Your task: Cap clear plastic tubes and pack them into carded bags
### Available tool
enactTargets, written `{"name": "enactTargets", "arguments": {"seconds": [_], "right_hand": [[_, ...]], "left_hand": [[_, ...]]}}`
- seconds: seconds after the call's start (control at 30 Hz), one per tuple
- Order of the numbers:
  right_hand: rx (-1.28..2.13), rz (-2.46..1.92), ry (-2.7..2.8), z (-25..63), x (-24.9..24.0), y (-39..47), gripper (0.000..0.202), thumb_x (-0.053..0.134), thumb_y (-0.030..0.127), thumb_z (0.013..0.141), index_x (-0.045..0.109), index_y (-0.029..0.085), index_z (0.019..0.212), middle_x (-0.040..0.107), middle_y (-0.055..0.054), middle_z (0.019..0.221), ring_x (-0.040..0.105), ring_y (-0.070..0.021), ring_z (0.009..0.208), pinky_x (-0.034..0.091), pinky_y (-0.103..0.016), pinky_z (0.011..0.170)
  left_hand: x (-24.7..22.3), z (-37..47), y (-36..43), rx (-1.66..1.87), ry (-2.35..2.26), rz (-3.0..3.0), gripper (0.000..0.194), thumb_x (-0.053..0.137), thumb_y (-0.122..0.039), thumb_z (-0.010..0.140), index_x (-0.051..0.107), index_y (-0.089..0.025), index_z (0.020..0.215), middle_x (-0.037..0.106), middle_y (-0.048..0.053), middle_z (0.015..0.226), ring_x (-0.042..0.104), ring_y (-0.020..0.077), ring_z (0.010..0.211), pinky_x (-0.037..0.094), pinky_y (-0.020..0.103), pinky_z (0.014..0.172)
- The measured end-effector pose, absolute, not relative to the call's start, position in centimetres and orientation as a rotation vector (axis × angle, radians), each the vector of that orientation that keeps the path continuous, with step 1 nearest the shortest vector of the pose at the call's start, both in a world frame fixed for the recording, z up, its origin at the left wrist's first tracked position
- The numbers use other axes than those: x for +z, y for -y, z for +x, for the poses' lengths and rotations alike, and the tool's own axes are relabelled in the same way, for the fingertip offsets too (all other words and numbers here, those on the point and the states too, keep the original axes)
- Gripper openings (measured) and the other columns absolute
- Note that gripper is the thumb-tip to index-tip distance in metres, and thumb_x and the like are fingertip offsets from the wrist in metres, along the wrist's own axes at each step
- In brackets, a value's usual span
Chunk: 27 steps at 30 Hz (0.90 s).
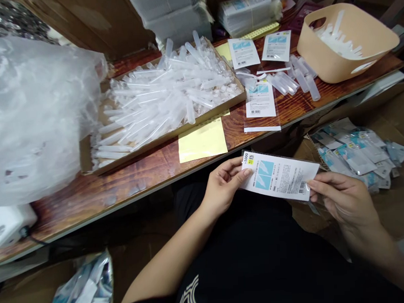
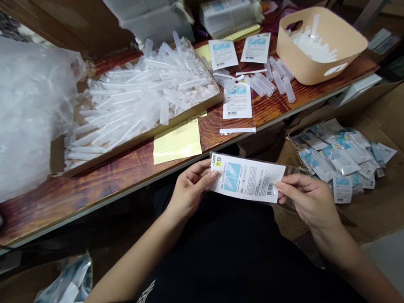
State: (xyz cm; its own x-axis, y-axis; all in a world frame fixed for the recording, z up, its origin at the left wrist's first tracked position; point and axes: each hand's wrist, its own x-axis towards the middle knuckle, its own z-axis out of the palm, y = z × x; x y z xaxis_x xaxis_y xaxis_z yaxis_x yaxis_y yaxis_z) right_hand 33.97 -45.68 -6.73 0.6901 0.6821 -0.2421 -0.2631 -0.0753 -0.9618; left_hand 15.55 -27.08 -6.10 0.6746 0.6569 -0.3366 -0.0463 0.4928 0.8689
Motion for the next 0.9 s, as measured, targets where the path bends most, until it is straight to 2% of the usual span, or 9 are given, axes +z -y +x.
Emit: {"name": "enactTargets", "arguments": {"seconds": [0.1,0.23,0.33,0.5,0.57,0.7,0.9], "right_hand": [[0.708,-1.509,0.338,33.7,-6.8,45.9,0.022,0.097,0.034,0.064,0.080,0.024,0.074,0.073,0.000,0.063,0.066,-0.0117,0.046,0.060,-0.021,0.046],[0.858,-1.491,0.387,33.9,-6.5,45.9,0.026,0.098,0.039,0.062,0.079,0.023,0.070,0.072,-0.001,0.061,0.065,-0.0120,0.045,0.058,-0.021,0.043],[0.922,-1.438,0.452,34.3,-6.6,45.8,0.025,0.097,0.042,0.063,0.081,0.024,0.071,0.075,-0.002,0.065,0.065,-0.0117,0.046,0.059,-0.022,0.045],[0.878,-1.436,0.454,34.3,-7.2,45.6,0.021,0.096,0.040,0.065,0.082,0.026,0.075,0.078,-0.003,0.074,0.068,-0.0131,0.052,0.062,-0.025,0.050],[0.825,-1.429,0.439,34.1,-7.4,45.5,0.022,0.096,0.039,0.065,0.082,0.027,0.075,0.078,-0.002,0.072,0.066,-0.0131,0.050,0.060,-0.025,0.047],[0.647,-1.440,0.373,33.9,-7.8,45.3,0.022,0.097,0.037,0.064,0.081,0.028,0.076,0.074,0.001,0.066,0.063,-0.0124,0.048,0.056,-0.026,0.044],[0.712,-1.410,0.425,33.9,-8.1,45.6,0.020,0.094,0.036,0.070,0.078,0.027,0.078,0.071,0.001,0.067,0.063,-0.0106,0.049,0.055,-0.024,0.046]], "left_hand": [[-5.9,15.6,26.9,0.412,-0.702,0.936,0.049,0.098,-0.032,0.062,0.080,-0.018,0.104,0.084,0.008,0.102,0.079,0.0196,0.084,0.066,0.031,0.079],[-5.8,15.8,26.8,0.387,-0.743,0.903,0.036,0.099,-0.024,0.058,0.081,-0.018,0.089,0.083,0.004,0.086,0.077,0.0148,0.074,0.065,0.027,0.077],[-5.7,15.8,26.6,0.377,-0.751,0.868,0.030,0.099,-0.025,0.058,0.082,-0.018,0.082,0.082,0.004,0.082,0.075,0.0138,0.070,0.064,0.027,0.074],[-5.6,15.8,26.3,0.373,-0.820,0.816,0.030,0.100,-0.024,0.050,0.079,-0.016,0.070,0.081,0.005,0.077,0.075,0.0163,0.068,0.065,0.030,0.072],[-5.6,15.8,26.4,0.380,-0.838,0.788,0.031,0.101,-0.025,0.049,0.076,-0.016,0.065,0.080,0.004,0.074,0.074,0.0151,0.065,0.064,0.028,0.068],[-5.5,15.7,26.5,0.354,-0.780,0.753,0.036,0.102,-0.032,0.052,0.074,-0.016,0.069,0.079,0.003,0.073,0.073,0.0142,0.063,0.062,0.025,0.061],[-5.4,15.8,26.6,0.393,-0.792,0.750,0.038,0.102,-0.033,0.053,0.069,-0.015,0.060,0.078,0.002,0.072,0.072,0.0128,0.065,0.061,0.024,0.063]]}}
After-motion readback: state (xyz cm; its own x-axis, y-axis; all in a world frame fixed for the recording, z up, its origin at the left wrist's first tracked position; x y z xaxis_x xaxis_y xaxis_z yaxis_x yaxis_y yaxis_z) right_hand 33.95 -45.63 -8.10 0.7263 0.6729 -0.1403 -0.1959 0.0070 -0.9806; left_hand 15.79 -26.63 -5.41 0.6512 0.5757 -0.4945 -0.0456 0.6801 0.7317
